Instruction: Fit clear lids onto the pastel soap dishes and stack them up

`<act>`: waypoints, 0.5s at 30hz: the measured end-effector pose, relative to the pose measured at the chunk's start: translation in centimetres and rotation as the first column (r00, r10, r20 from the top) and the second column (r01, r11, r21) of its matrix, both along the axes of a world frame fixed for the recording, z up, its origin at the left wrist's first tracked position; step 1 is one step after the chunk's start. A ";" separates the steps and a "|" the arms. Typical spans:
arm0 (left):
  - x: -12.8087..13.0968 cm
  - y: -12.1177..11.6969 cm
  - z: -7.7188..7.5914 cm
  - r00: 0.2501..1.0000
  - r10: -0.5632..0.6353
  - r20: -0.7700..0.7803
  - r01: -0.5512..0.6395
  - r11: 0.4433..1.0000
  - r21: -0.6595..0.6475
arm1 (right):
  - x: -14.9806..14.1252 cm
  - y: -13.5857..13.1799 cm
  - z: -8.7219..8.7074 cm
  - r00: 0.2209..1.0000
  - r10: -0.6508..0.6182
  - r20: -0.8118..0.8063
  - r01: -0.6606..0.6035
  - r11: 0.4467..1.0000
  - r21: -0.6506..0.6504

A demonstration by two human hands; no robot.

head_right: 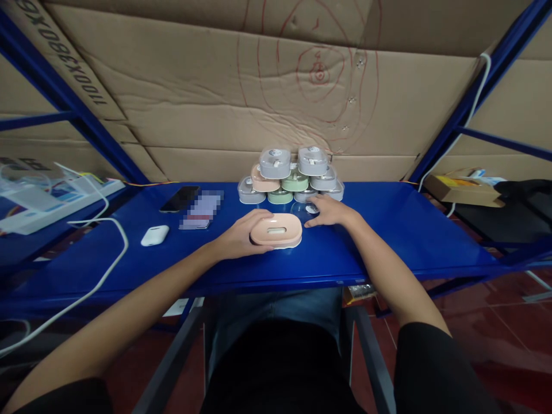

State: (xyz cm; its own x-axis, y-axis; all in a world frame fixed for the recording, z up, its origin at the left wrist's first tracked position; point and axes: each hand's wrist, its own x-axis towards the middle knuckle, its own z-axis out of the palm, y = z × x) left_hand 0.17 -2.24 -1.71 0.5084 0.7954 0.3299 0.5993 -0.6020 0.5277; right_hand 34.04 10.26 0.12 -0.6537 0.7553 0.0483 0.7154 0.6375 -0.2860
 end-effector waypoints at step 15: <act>-0.1 0.6 -0.8 0.996 0.092 -0.005 -0.092 0.987 -0.130 | -0.7 -1.4 1.2 0.986 -0.072 -0.153 0.083 0.994 0.067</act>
